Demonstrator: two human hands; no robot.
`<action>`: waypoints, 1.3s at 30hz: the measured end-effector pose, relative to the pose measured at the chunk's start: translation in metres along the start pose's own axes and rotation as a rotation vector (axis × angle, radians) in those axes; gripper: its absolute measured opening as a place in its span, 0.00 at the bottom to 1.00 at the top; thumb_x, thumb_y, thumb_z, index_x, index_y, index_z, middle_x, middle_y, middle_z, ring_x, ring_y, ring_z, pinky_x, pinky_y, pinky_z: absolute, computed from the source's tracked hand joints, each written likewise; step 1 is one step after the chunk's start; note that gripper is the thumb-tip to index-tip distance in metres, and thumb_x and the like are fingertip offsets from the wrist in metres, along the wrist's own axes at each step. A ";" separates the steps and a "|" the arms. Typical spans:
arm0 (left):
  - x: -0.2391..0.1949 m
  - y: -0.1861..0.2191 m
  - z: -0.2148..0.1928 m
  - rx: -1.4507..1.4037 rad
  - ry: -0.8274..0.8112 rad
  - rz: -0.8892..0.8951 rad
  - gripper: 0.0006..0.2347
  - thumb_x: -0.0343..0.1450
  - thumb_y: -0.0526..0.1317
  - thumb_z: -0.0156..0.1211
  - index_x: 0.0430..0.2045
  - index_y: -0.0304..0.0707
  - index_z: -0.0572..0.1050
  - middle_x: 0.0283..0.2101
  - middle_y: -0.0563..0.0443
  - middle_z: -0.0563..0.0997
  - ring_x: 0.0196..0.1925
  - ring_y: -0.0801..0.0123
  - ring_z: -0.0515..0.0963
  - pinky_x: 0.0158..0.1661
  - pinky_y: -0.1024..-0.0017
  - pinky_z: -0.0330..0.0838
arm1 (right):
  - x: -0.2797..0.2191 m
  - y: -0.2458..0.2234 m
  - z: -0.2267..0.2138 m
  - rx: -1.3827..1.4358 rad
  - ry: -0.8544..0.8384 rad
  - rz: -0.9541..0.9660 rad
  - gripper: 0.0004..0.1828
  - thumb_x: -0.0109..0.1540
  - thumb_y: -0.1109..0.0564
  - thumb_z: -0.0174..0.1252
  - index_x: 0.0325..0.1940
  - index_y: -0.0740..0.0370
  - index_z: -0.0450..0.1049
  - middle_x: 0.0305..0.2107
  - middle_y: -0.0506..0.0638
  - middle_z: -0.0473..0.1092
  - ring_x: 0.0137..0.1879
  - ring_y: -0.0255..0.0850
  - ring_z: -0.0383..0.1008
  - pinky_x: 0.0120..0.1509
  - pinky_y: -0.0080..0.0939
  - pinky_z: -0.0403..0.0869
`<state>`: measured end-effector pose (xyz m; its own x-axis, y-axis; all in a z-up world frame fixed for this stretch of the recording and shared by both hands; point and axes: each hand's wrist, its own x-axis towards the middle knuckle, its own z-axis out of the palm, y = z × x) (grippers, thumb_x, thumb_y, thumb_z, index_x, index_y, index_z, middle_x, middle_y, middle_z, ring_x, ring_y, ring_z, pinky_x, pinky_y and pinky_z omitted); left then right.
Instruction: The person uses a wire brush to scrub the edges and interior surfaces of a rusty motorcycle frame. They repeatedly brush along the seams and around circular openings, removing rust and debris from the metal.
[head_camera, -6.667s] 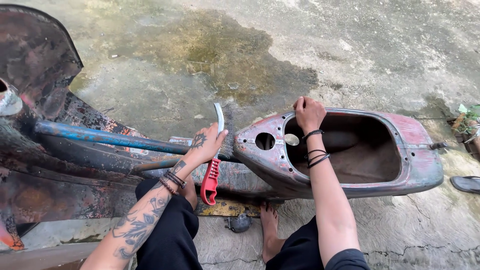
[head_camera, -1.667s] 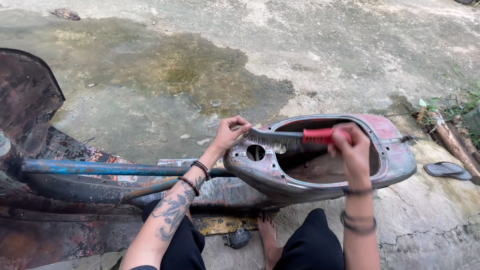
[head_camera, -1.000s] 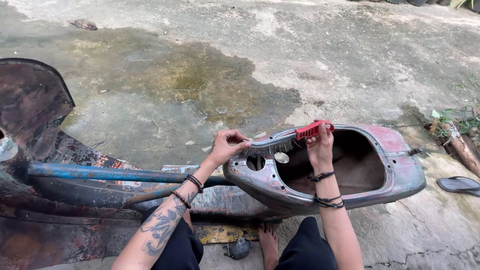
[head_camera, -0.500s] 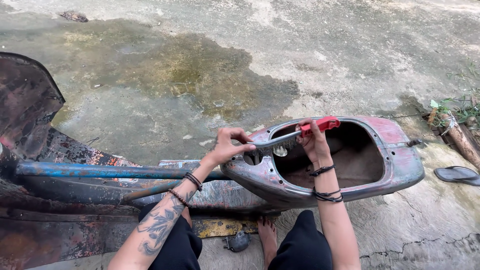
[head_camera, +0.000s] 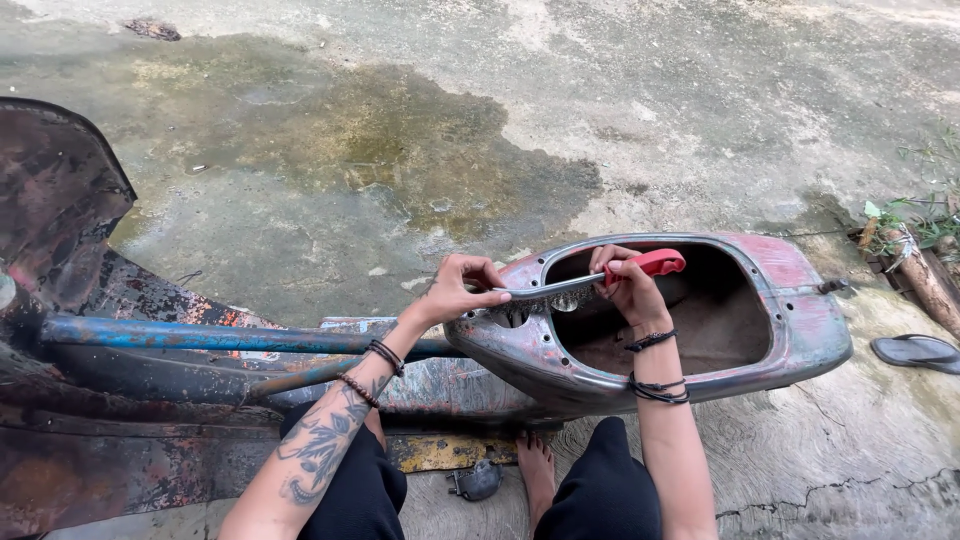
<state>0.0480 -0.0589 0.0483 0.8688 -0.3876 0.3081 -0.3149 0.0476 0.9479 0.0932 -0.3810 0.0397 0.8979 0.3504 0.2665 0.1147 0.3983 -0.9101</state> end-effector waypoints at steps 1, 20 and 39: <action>0.001 0.001 0.003 -0.003 0.011 0.001 0.09 0.61 0.36 0.78 0.30 0.35 0.84 0.27 0.48 0.84 0.33 0.73 0.83 0.41 0.72 0.79 | 0.001 0.002 -0.005 0.006 0.013 -0.013 0.14 0.58 0.54 0.56 0.31 0.71 0.69 0.25 0.56 0.62 0.19 0.38 0.66 0.22 0.31 0.70; -0.001 0.006 -0.002 -0.003 -0.131 -0.009 0.07 0.62 0.37 0.78 0.28 0.38 0.84 0.27 0.51 0.86 0.33 0.76 0.83 0.42 0.73 0.78 | -0.003 -0.008 0.000 0.059 0.066 0.002 0.12 0.55 0.53 0.52 0.26 0.65 0.67 0.20 0.53 0.60 0.17 0.31 0.59 0.20 0.27 0.60; -0.002 0.001 -0.008 -0.009 -0.120 -0.016 0.09 0.64 0.35 0.75 0.35 0.36 0.84 0.30 0.52 0.84 0.36 0.75 0.82 0.45 0.73 0.78 | -0.019 -0.017 0.010 -0.020 -0.149 -0.017 0.27 0.63 0.42 0.56 0.44 0.73 0.67 0.37 0.58 0.65 0.30 0.35 0.68 0.29 0.32 0.71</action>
<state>0.0493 -0.0512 0.0492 0.8214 -0.4959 0.2815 -0.2975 0.0484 0.9535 0.0696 -0.3855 0.0529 0.8227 0.4663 0.3252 0.1397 0.3887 -0.9107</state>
